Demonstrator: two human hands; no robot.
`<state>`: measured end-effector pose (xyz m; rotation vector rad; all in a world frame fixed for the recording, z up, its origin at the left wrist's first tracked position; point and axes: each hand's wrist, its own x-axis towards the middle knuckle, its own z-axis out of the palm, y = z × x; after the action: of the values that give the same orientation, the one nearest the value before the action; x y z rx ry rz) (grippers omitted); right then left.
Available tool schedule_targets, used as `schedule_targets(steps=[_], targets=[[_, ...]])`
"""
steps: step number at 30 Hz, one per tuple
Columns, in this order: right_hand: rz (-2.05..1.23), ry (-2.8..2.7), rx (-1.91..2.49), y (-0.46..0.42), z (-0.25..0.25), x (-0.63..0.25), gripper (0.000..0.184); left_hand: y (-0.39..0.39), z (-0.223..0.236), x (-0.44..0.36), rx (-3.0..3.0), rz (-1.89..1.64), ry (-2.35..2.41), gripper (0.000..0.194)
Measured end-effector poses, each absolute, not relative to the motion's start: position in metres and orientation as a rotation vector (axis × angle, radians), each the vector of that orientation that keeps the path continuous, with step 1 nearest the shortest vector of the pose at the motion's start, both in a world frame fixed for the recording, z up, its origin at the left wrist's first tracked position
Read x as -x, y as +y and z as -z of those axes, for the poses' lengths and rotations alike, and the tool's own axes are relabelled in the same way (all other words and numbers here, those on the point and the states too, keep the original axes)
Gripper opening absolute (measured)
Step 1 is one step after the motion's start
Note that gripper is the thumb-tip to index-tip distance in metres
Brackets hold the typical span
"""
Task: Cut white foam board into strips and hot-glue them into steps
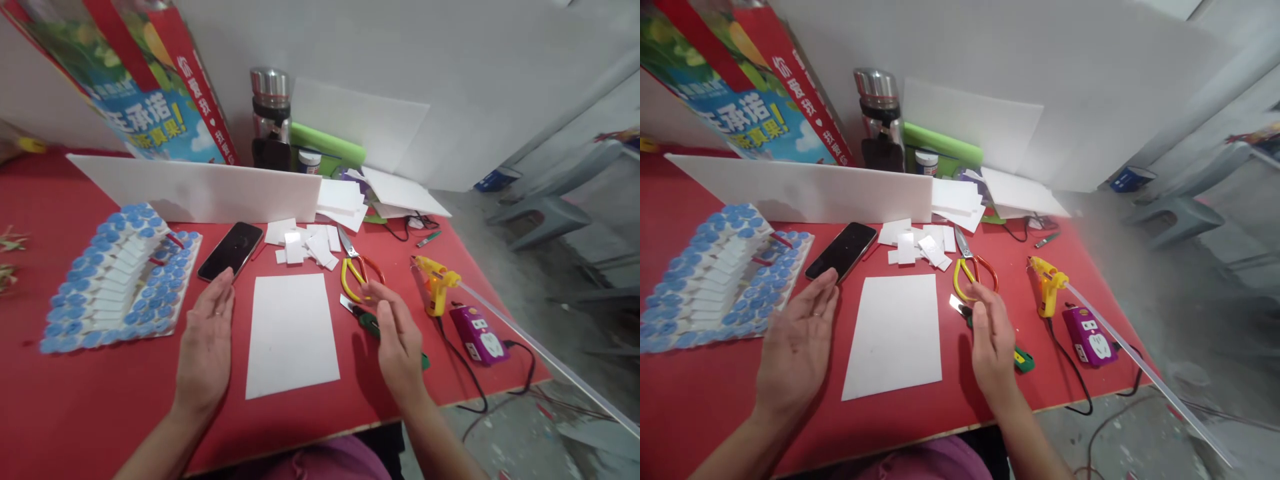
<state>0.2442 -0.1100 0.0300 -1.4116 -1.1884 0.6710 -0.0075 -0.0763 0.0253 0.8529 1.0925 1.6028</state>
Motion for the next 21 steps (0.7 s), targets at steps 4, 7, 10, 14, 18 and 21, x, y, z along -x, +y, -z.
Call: schedule_targets(steps=[4,7,10,14,18,21], targets=[[-0.297,-1.539,1.649,-0.131,-0.029,-0.285,0.023,-0.051,-0.04,0.008,-1.017,-1.672,1.022,0.05],[-0.097,-1.723,1.726,-0.145,-0.012,-0.299,0.036,-0.032,-0.042,0.005,-1.126,-1.706,0.988,0.046],[-0.029,-1.825,1.797,-0.152,0.005,-0.303,0.04,-0.024,-0.033,0.003,-1.238,-1.704,1.05,0.04],[0.002,-1.874,1.776,-0.148,0.015,-0.301,0.03,-0.03,-0.016,0.004,-1.29,-1.596,1.111,0.04],[0.028,-1.923,1.719,-0.135,0.013,-0.295,0.031,-0.037,-0.012,0.006,-1.326,-1.553,1.156,0.041],[0.031,-1.921,1.681,-0.126,0.007,-0.288,0.032,-0.037,-0.014,0.007,-1.344,-1.56,1.185,0.041]])
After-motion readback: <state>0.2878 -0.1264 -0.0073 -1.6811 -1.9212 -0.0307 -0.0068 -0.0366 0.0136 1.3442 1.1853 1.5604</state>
